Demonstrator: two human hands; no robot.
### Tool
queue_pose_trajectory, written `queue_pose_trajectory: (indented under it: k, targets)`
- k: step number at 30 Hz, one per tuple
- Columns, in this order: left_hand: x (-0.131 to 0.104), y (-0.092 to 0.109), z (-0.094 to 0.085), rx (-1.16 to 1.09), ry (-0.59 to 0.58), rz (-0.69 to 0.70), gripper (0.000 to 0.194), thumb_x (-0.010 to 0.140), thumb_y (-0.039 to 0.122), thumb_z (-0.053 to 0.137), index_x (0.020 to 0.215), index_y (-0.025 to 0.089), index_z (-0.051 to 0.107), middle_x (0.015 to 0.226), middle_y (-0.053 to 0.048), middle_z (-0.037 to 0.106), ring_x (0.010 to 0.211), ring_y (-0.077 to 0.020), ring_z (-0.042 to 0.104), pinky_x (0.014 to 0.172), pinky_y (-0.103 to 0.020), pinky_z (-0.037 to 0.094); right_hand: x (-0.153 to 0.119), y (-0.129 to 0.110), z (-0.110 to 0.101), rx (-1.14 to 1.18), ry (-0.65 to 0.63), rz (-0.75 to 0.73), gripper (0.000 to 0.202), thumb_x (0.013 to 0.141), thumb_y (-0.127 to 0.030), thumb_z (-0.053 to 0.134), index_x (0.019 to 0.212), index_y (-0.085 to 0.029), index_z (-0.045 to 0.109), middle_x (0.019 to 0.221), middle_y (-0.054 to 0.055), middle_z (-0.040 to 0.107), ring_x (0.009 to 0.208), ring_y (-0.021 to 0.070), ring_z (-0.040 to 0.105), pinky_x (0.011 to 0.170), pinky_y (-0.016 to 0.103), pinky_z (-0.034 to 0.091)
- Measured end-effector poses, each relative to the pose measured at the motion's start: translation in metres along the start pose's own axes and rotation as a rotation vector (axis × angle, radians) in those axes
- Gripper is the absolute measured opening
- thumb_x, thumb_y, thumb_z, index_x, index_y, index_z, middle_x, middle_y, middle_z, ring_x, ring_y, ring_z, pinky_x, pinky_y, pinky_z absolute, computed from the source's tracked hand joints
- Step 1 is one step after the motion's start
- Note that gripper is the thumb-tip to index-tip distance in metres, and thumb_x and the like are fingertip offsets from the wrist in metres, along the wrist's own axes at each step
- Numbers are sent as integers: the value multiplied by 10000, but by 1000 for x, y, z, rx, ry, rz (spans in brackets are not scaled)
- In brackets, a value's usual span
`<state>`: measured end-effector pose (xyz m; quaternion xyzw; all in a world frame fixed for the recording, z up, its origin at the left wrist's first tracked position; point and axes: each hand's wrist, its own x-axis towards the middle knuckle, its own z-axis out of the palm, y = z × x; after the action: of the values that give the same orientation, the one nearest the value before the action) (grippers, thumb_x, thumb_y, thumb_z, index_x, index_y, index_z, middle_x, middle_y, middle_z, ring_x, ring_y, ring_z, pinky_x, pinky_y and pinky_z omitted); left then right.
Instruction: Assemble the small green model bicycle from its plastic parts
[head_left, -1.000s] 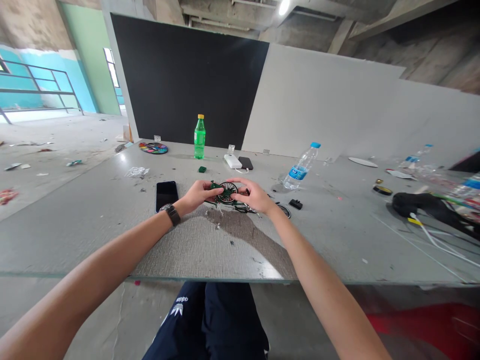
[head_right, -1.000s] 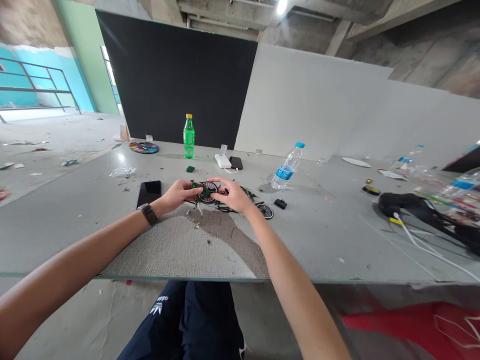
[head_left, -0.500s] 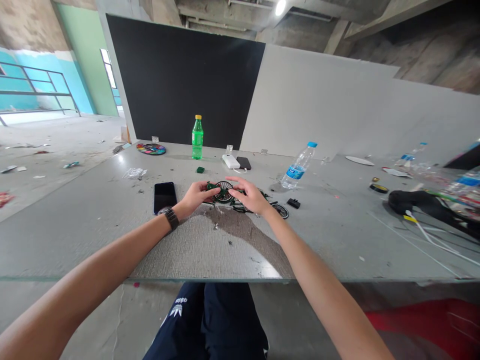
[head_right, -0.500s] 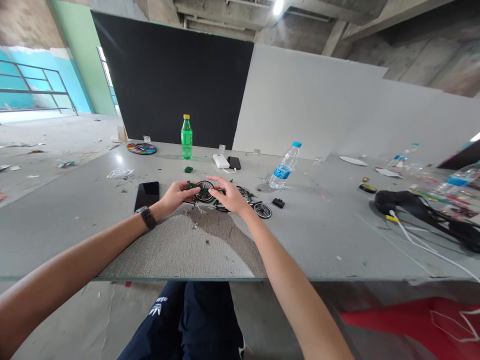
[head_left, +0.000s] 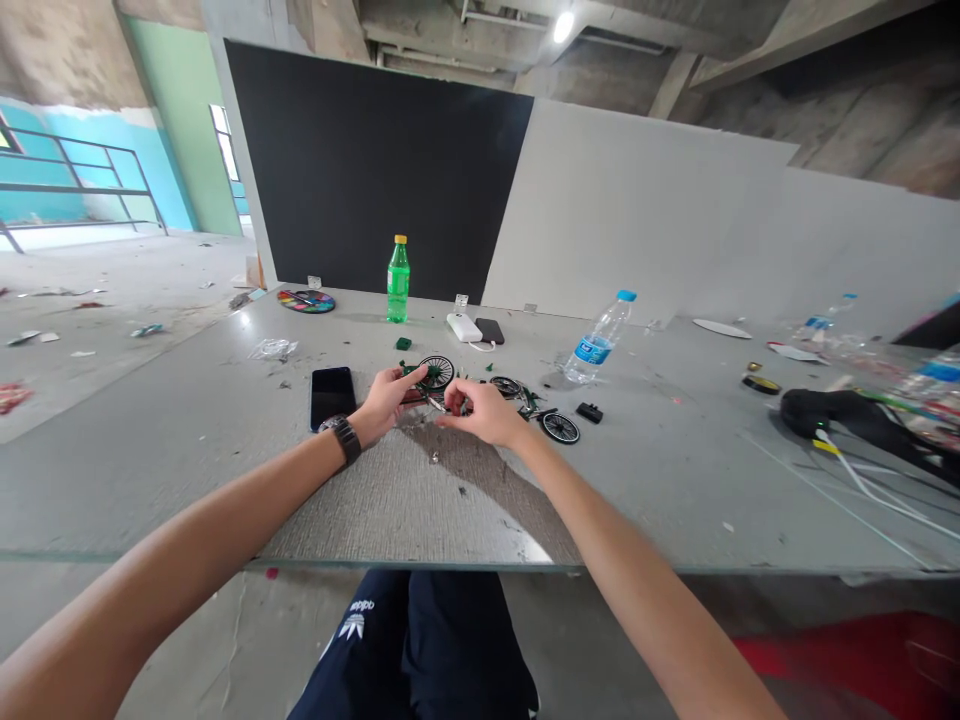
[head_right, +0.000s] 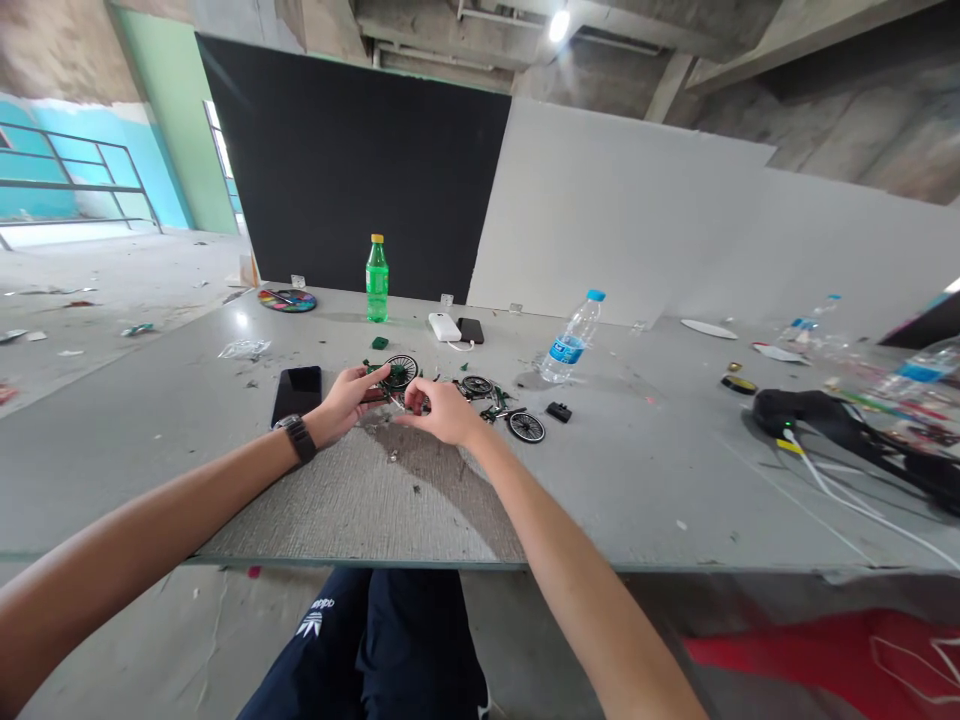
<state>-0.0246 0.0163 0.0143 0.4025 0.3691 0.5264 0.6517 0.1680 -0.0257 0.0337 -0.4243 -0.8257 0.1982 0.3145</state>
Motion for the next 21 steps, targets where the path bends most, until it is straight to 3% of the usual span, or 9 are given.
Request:
queue_pose_trajectory:
  k: [10,16,21]
  targets:
    - [3,-1,-3,-66,-52,-57,236,825,297,800,886,118,659,1011,-130,731,751,-165,708,734,-325,620,1,3,0,-26,181,17,196,893,-412,652,898,-227,586,808,14,661,726,167,606,681,295,449]
    - [3,-1,-5,-39,-63,-63,289,797,322,823,899,134,629,985,-118,733,713,-162,697,697,-324,614,0,-3,-1,-22,195,8,182,924,-405,601,936,-224,598,814,24,660,749,171,610,679,291,448]
    - [6,-4,-6,-11,-21,-47,276,808,316,808,886,160,594,906,-77,717,636,-134,646,604,-288,582,-1,-6,-4,-13,111,-6,192,919,-412,612,897,-222,624,793,22,652,727,168,595,651,289,428]
